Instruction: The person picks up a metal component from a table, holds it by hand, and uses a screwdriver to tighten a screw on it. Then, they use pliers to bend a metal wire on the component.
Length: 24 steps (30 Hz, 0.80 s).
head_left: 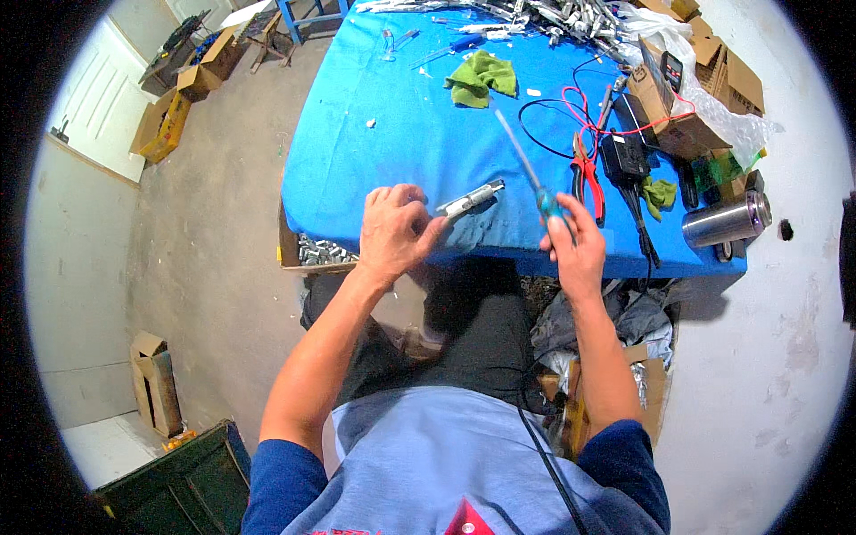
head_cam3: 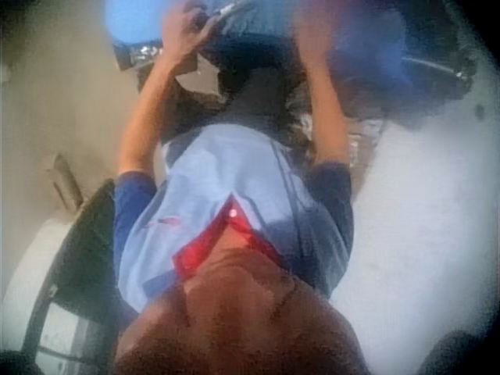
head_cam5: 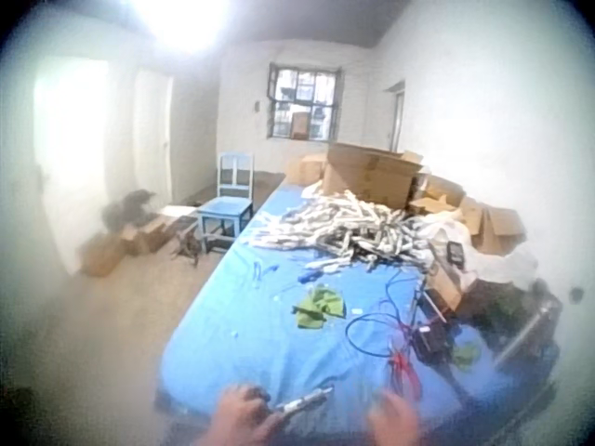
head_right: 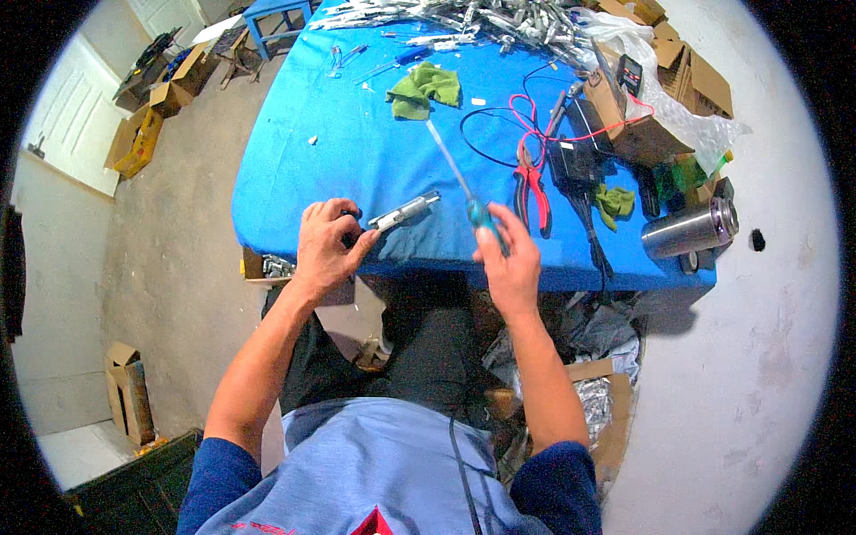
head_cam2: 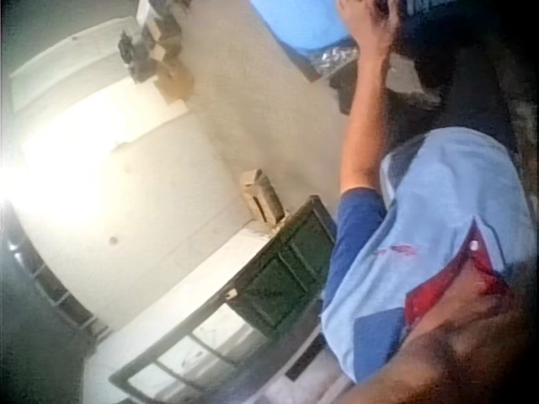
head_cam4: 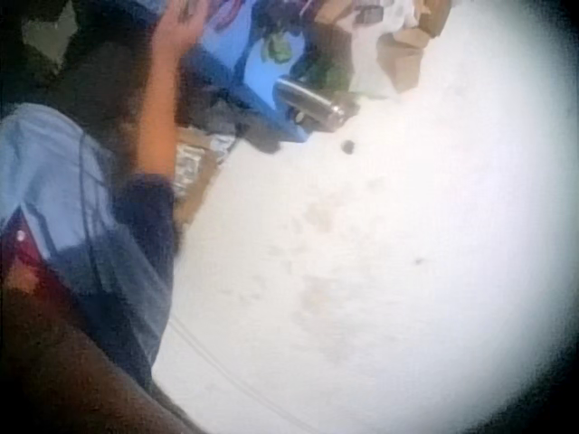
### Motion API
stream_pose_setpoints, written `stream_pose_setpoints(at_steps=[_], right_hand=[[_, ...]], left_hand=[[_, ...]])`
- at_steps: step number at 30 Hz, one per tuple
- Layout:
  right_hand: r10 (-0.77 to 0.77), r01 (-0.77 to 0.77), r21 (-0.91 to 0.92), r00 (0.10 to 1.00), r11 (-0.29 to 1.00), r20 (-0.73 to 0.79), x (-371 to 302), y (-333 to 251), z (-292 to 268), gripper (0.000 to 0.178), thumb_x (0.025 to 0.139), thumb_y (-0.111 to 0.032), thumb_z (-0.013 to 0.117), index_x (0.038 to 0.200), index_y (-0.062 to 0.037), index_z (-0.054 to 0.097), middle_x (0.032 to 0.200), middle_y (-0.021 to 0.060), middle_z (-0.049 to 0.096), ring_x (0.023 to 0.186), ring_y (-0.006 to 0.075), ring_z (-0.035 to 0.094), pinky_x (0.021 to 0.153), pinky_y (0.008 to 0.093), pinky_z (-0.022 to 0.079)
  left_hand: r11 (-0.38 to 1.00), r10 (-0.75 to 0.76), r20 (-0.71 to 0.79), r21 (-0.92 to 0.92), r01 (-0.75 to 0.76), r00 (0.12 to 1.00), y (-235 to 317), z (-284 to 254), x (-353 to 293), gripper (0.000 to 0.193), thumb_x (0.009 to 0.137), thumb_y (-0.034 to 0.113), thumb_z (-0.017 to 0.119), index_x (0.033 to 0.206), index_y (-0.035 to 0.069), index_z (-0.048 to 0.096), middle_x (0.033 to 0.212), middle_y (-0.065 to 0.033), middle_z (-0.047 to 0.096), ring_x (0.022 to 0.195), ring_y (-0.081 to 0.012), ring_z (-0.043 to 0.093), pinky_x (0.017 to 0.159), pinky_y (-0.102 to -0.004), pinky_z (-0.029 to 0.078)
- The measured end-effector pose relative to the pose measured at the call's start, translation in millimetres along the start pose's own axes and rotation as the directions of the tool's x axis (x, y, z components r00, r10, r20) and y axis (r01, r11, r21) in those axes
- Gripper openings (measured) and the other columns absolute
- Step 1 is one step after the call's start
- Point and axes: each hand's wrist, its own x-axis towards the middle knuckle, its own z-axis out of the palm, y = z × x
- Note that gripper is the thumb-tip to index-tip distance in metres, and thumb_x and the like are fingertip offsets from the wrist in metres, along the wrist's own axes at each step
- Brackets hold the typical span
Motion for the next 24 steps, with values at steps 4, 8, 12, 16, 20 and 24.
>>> stream_pose_setpoints(at_steps=[4,8,12,16,20,24], right_hand=[[0.017,-0.008,-0.135,0.998,0.991,0.063,-41,-8,-20,0.038,0.094,-0.013,0.066,0.128,0.0020,0.060,0.100,0.0065,0.067,0.074,0.0089,0.061,0.068,0.0242,0.051],[0.027,-0.011,-0.240,0.998,0.971,0.063,-71,-14,-35,0.036,0.092,-0.015,0.069,0.124,0.0012,0.064,0.100,0.0080,0.069,0.083,0.0122,0.064,0.076,0.0283,0.052],[-0.101,0.144,-0.429,0.988,0.892,0.121,-90,-18,-43,0.034,0.090,-0.013,0.070,0.121,0.0016,0.066,0.105,0.0164,0.071,0.096,0.0241,0.068,0.086,0.0346,0.052],[-0.127,0.194,-0.465,0.977,0.864,0.171,-96,-25,-45,0.034,0.087,-0.011,0.071,0.119,0.0010,0.067,0.106,0.0180,0.071,0.094,0.0277,0.069,0.085,0.0347,0.053],[-0.146,0.228,-0.499,0.969,0.836,0.197,-102,-27,-48,0.034,0.085,-0.006,0.071,0.118,0.0011,0.067,0.106,0.0183,0.071,0.093,0.0285,0.069,0.083,0.0349,0.054],[-0.172,0.242,-0.521,0.969,0.819,0.180,-107,-29,-50,0.034,0.082,-0.003,0.072,0.116,0.0011,0.068,0.105,0.0186,0.070,0.092,0.0295,0.070,0.082,0.0355,0.054]], left_hand=[[1.000,0.013,0.000,-0.016,-0.013,1.000,2,-2,0,0.029,0.079,0.028,0.079,0.069,0.005,0.064,0.106,-0.0099,0.064,0.098,-0.0307,0.056,0.090,-0.0424,0.040],[0.999,0.030,0.001,-0.021,-0.030,1.000,4,-3,1,0.029,0.079,0.028,0.079,0.069,0.005,0.064,0.105,-0.0097,0.064,0.097,-0.0307,0.056,0.089,-0.0426,0.040],[0.999,0.039,0.000,-0.012,-0.039,0.999,5,-5,1,0.029,0.078,0.028,0.079,0.069,0.006,0.063,0.104,-0.0100,0.063,0.096,-0.0305,0.056,0.089,-0.0426,0.041],[0.999,0.031,0.002,-0.020,-0.031,1.000,4,-3,0,0.028,0.076,0.026,0.080,0.068,0.006,0.062,0.104,-0.0101,0.064,0.096,-0.0304,0.056,0.089,-0.0423,0.041],[0.999,0.018,-0.017,-0.032,-0.019,1.000,7,-3,0,0.026,0.074,0.024,0.080,0.067,0.006,0.062,0.104,-0.0100,0.064,0.096,-0.0305,0.056,0.089,-0.0418,0.041],[0.999,0.021,-0.042,-0.028,-0.023,0.999,7,0,-2,0.026,0.074,0.024,0.080,0.067,0.006,0.062,0.105,-0.0104,0.063,0.096,-0.0306,0.056,0.089,-0.0416,0.041]])
